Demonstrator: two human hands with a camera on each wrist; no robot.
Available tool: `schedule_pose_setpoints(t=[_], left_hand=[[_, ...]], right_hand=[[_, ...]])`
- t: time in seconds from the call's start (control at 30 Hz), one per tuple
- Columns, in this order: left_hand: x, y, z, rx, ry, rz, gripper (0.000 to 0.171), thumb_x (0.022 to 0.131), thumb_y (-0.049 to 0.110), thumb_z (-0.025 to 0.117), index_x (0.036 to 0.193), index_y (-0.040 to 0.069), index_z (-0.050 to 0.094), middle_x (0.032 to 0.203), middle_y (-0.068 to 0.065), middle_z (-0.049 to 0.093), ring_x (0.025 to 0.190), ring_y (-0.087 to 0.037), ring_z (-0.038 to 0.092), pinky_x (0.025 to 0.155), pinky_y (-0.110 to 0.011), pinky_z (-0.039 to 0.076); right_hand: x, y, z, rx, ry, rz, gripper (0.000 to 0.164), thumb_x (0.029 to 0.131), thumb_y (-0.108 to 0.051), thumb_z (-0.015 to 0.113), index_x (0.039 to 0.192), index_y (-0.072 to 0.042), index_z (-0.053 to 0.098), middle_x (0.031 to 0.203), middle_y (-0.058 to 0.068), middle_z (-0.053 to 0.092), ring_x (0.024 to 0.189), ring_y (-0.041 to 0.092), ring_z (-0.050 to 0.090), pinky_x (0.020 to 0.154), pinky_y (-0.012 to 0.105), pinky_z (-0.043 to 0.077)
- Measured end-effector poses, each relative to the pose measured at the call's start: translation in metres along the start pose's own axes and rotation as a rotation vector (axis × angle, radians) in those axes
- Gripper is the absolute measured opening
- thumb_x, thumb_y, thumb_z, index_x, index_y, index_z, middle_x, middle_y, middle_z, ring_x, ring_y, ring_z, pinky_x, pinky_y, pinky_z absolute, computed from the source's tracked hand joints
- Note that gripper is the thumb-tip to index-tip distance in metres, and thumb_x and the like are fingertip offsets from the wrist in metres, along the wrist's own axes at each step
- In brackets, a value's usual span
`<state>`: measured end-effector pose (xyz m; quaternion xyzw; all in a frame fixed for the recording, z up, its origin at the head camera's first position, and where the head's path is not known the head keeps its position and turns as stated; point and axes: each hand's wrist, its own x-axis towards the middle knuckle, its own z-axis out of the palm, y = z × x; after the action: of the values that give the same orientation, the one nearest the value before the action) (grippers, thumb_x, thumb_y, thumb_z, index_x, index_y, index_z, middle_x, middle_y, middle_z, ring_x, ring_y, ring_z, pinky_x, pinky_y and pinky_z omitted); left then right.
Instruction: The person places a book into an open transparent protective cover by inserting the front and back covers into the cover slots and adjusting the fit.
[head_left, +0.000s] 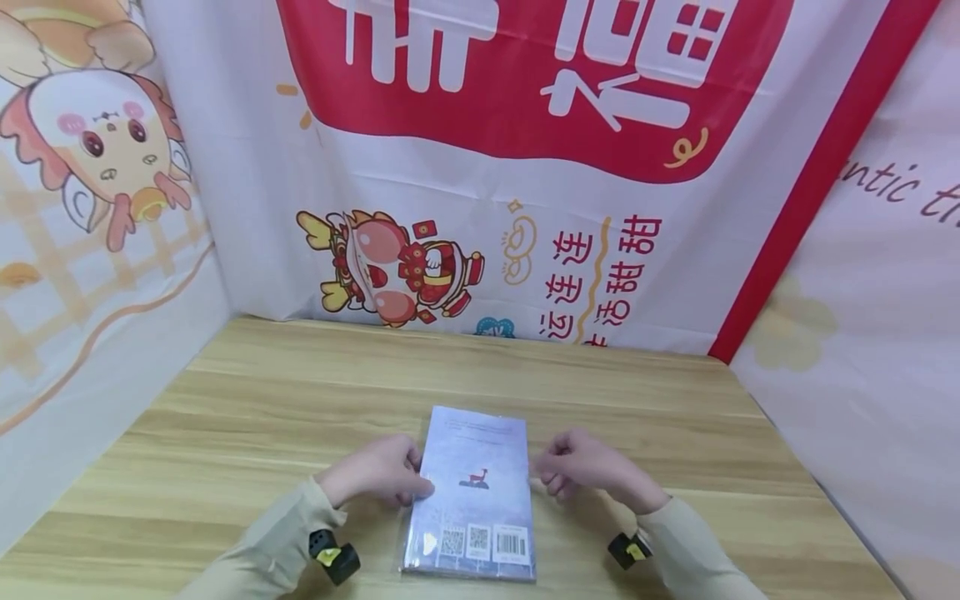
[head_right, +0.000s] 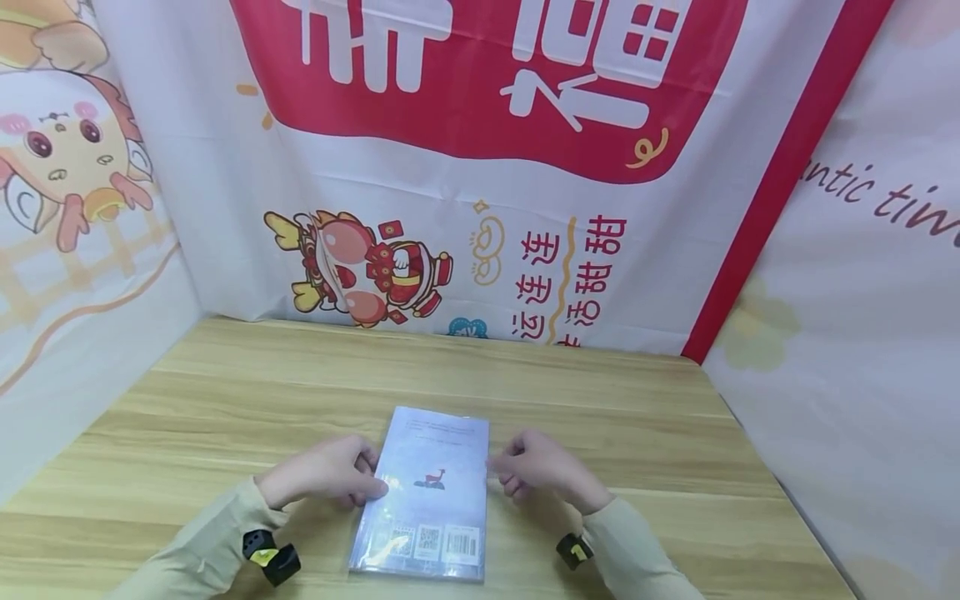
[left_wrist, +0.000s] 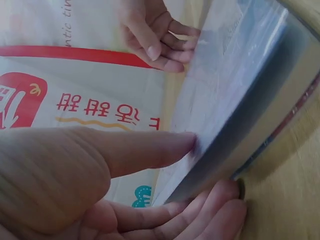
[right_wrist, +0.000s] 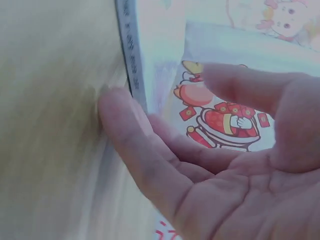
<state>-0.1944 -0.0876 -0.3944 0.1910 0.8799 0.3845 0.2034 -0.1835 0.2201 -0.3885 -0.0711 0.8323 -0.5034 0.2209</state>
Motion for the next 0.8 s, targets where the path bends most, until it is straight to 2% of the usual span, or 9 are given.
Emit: schedule_pose_setpoints(t=[0.1,0.23,0.47,0.67,0.8], left_hand=[[0.000,0.003,-0.002,-0.039,-0.005,0.002,0.025,0.081,0.021,0.072,0.093,0.002,0.061,0.072,-0.006,0.060,0.062,-0.019,0.058,0.056,-0.032,0.052],[0.000,0.005,-0.003,-0.085,-0.021,0.002,0.028,0.087,0.026,0.066,0.100,0.001,0.062,0.075,-0.007,0.059,0.062,-0.018,0.057,0.055,-0.033,0.052],[0.000,0.008,-0.006,-0.136,-0.020,-0.044,0.031,0.095,0.034,0.056,0.099,0.003,0.060,0.073,-0.010,0.057,0.050,-0.014,0.049,0.052,-0.031,0.048],[0.000,0.011,-0.007,-0.205,0.012,-0.061,0.038,0.097,0.034,0.053,0.109,-0.003,0.059,0.080,-0.010,0.060,0.048,-0.012,0.046,0.058,-0.034,0.050],[-0.002,0.015,-0.007,-0.231,0.036,-0.090,0.040,0.097,0.033,0.053,0.113,-0.004,0.059,0.084,-0.007,0.062,0.047,-0.010,0.044,0.058,-0.033,0.050]], right_hand=[[-0.002,0.002,-0.003,0.158,-0.060,-0.010,0.033,0.096,-0.013,0.053,0.112,0.016,0.052,0.097,0.024,0.059,0.085,0.030,0.062,0.079,0.042,0.052],[-0.005,0.004,-0.007,0.306,-0.104,0.001,0.043,0.098,-0.013,0.049,0.125,0.019,0.042,0.108,0.028,0.054,0.095,0.032,0.059,0.089,0.045,0.047],[-0.006,0.002,-0.009,0.397,-0.132,0.027,0.045,0.100,-0.026,0.047,0.117,0.016,0.044,0.111,0.026,0.053,0.101,0.033,0.057,0.094,0.047,0.043],[-0.008,-0.003,-0.008,0.508,-0.109,0.096,0.053,0.098,-0.037,0.051,0.125,0.007,0.039,0.123,0.029,0.047,0.112,0.038,0.051,0.095,0.048,0.041],[-0.010,-0.007,-0.003,0.605,-0.108,0.105,0.049,0.096,-0.037,0.054,0.124,-0.001,0.037,0.131,0.034,0.039,0.119,0.043,0.045,0.095,0.051,0.039]])
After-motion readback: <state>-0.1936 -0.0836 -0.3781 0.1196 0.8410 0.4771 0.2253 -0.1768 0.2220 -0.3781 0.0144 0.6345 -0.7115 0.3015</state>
